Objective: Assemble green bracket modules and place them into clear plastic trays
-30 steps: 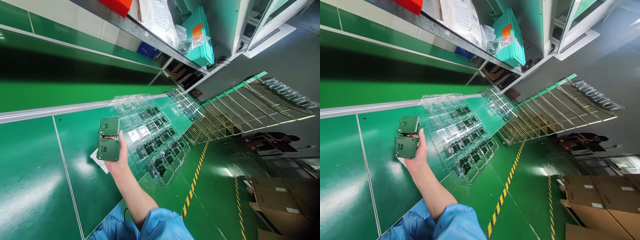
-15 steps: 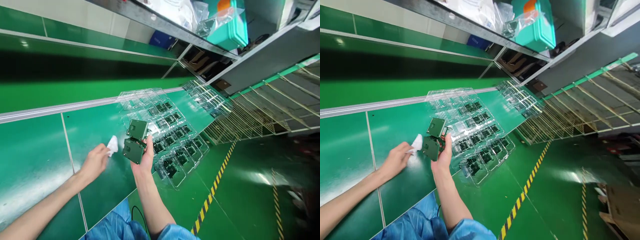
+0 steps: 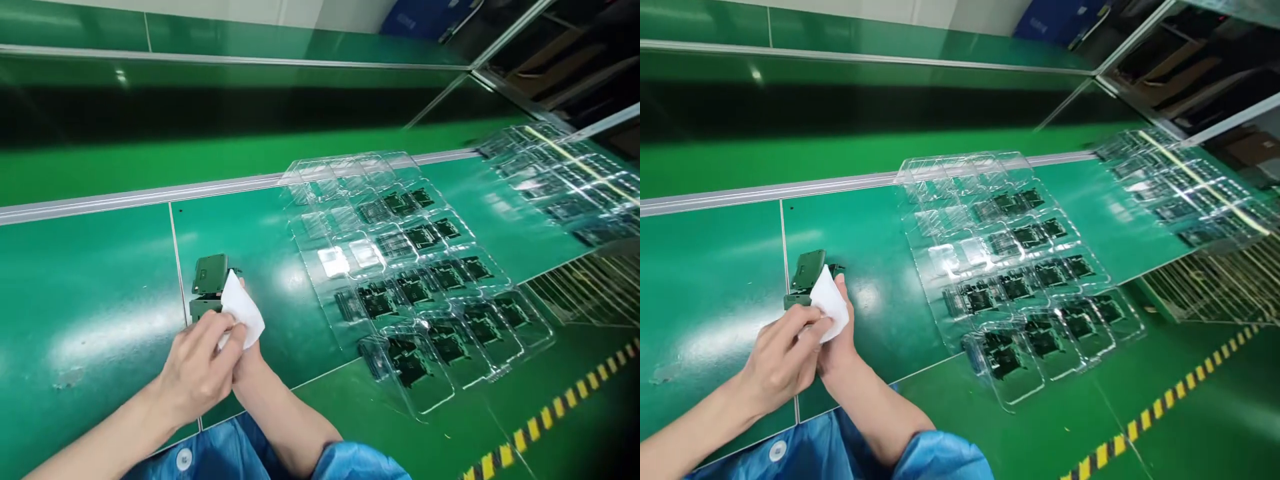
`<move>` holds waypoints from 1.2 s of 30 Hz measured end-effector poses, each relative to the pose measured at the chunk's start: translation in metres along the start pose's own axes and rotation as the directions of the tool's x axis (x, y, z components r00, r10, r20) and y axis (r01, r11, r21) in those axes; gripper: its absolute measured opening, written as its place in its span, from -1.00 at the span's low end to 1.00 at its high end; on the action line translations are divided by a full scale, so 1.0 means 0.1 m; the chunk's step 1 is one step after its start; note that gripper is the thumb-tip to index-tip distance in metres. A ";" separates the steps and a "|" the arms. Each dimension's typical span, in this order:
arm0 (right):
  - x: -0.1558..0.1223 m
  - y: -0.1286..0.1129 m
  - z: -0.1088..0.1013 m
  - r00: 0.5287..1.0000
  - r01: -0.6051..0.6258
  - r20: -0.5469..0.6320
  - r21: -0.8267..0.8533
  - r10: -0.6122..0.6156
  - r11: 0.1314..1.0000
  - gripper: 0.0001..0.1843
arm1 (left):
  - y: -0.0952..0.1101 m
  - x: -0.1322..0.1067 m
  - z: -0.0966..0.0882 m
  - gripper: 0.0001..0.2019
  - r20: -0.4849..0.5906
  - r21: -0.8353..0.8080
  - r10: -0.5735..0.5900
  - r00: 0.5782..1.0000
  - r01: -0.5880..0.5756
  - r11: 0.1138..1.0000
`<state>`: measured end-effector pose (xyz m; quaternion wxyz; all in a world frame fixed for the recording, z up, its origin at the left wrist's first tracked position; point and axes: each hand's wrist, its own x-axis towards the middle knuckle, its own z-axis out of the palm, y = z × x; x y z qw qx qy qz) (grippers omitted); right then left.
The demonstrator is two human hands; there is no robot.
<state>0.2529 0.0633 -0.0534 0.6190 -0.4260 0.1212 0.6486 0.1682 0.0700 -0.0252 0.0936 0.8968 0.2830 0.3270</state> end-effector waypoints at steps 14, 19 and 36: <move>-0.11 0.01 0.11 0.993 -0.060 -0.107 -0.028 0.057 0.998 -0.62 | -0.19 -0.20 -0.19 -0.76 -0.060 -0.005 -0.120 0.991 0.120 0.993; -0.15 0.03 0.15 0.973 -0.178 -0.150 -0.002 0.176 0.984 -0.66 | -0.13 -0.26 -0.23 -0.73 -0.024 -0.018 -0.096 0.995 0.096 0.995; -0.26 -0.09 0.01 0.973 -0.228 -0.047 -0.096 0.224 0.969 -0.59 | -0.69 -0.64 -0.48 -0.91 -0.074 0.105 -0.323 0.944 0.329 0.938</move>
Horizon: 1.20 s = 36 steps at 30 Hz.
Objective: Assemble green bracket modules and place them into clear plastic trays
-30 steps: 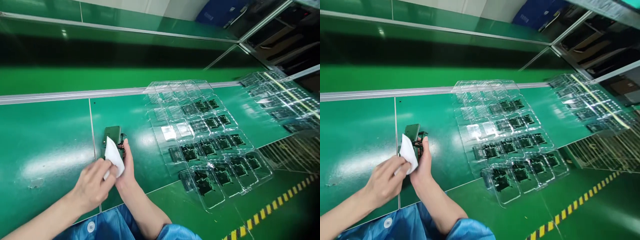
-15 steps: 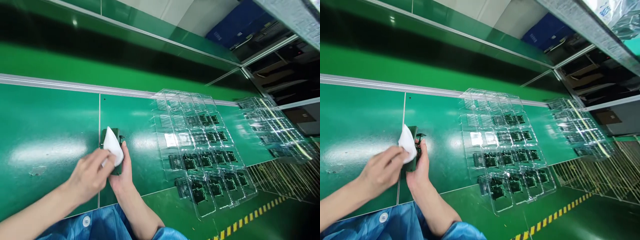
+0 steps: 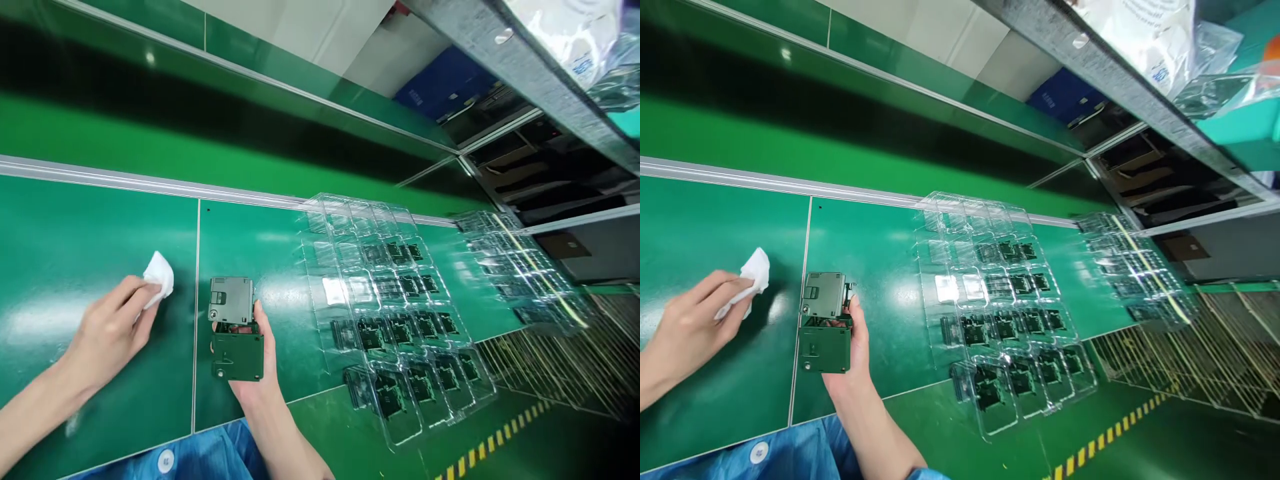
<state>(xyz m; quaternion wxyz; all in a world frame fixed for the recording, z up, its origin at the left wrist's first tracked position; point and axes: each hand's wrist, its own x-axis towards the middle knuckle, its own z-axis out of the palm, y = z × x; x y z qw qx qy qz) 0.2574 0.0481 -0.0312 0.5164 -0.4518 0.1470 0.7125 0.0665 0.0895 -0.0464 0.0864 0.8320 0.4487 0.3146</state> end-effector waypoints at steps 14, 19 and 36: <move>-0.60 -2.03 -0.56 0.024 -0.025 0.494 -0.869 -0.869 -0.495 -0.35 | 0.33 -0.17 0.84 -0.58 0.200 -0.352 0.311 0.929 -0.228 0.908; -0.25 -2.46 -0.58 0.140 -0.230 0.512 -0.816 -0.848 -0.530 -0.43 | 0.24 -0.23 0.87 -0.58 0.130 -0.349 0.267 0.955 -0.208 0.914; -0.22 -3.17 -0.58 0.543 -0.487 0.242 -0.689 -0.804 -0.537 -0.67 | 0.21 -0.27 0.95 -0.69 0.094 -0.315 0.363 0.927 -0.318 0.894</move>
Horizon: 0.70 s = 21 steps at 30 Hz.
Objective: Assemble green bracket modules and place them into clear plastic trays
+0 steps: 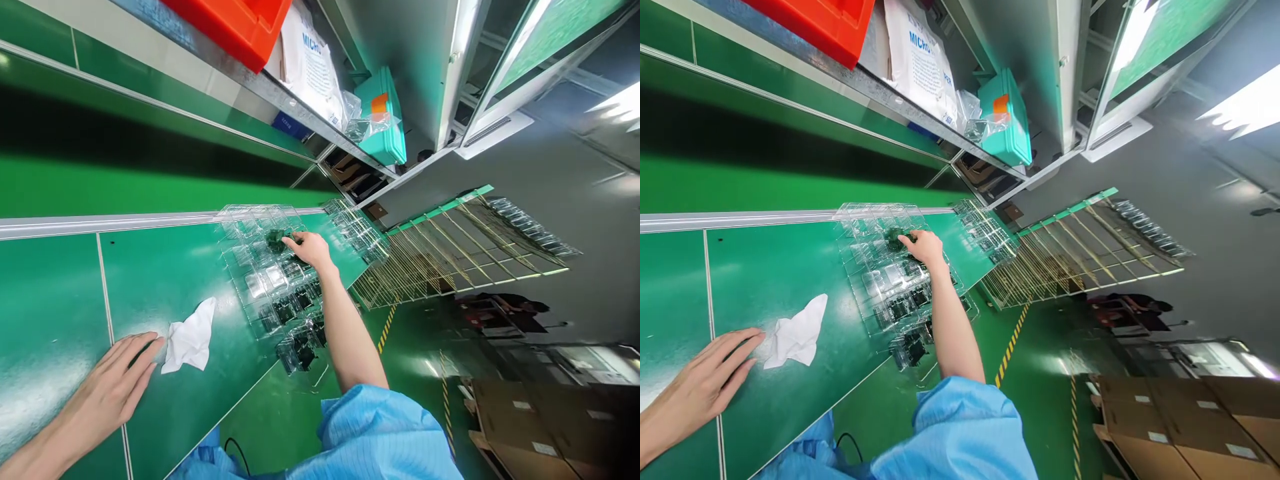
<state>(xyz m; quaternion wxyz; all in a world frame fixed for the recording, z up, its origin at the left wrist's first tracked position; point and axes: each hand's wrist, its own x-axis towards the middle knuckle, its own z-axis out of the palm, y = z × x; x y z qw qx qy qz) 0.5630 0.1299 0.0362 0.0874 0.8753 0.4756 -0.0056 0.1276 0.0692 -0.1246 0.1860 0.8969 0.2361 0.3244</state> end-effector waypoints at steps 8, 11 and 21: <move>-0.28 0.18 0.25 0.987 -0.005 -0.157 0.104 0.021 0.995 -0.67 | -0.03 -0.10 0.06 -0.67 0.014 0.012 -0.009 1.000 0.009 1.000; -0.41 0.16 0.47 0.971 0.086 -0.235 0.145 -0.050 0.986 -0.64 | -0.03 -0.10 0.04 -0.66 0.026 0.017 -0.020 0.999 0.019 1.000; -0.01 0.15 0.42 0.966 0.223 -0.177 0.210 -0.187 0.952 -0.64 | -0.02 0.01 -0.02 -0.67 0.033 0.083 0.112 0.993 -0.114 0.990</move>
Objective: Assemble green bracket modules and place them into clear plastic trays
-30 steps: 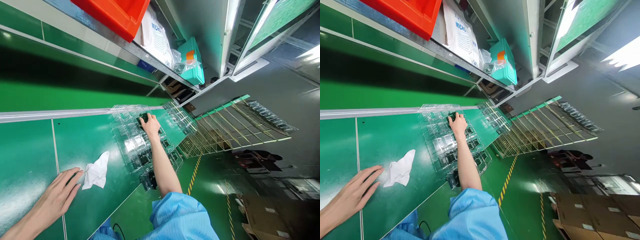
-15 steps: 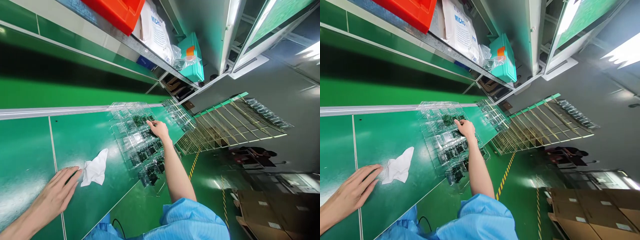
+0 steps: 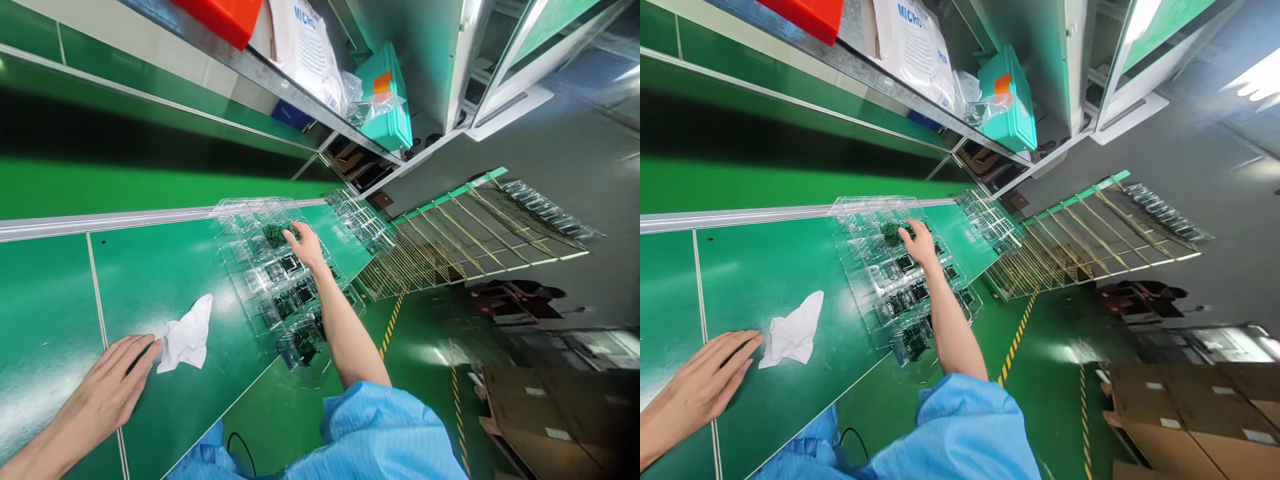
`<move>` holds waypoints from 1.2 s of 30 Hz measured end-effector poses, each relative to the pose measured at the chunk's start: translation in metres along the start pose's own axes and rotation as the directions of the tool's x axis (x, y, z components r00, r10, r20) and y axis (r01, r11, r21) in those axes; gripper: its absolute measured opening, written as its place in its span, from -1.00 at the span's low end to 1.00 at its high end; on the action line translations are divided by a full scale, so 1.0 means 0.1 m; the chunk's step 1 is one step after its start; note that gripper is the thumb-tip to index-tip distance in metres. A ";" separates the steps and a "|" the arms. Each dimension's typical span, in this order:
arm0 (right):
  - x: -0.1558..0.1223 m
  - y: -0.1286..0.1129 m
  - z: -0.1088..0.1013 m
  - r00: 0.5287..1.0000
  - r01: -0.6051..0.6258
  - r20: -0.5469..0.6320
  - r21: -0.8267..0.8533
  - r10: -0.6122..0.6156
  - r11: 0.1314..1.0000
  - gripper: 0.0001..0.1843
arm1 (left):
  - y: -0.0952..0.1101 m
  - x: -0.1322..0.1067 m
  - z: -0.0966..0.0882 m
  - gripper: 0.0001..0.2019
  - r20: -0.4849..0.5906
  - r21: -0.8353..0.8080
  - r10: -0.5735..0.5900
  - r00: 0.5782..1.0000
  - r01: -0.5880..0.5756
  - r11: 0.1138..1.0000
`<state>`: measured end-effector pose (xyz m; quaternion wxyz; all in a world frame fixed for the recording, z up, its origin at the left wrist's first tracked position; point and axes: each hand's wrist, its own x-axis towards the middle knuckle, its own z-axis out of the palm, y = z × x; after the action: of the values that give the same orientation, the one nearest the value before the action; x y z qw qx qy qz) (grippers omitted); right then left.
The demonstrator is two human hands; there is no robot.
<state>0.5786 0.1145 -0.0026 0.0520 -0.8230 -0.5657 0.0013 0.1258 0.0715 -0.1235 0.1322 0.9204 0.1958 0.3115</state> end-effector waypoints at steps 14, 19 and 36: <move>0.06 -0.11 0.05 0.992 -0.043 -0.116 0.045 0.048 0.998 -0.69 | 0.03 -0.12 0.03 -0.51 0.059 0.026 -0.059 0.996 0.058 0.998; -0.12 -0.45 -0.18 0.967 0.013 -0.256 0.016 -0.008 1.000 -0.68 | -0.02 -0.06 0.03 -0.60 0.027 -0.063 -0.050 0.998 0.052 0.997; -0.23 -4.22 1.45 0.365 0.908 -0.221 0.298 -0.904 0.294 -0.61 | -1.24 -0.90 -1.54 -0.81 -0.318 0.364 -0.526 0.789 0.614 0.701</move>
<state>0.1690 0.2548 -0.1119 0.2009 -0.3332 -0.9182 0.0741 -0.0705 0.1599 -0.0973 -0.0129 0.7842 0.5499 0.2871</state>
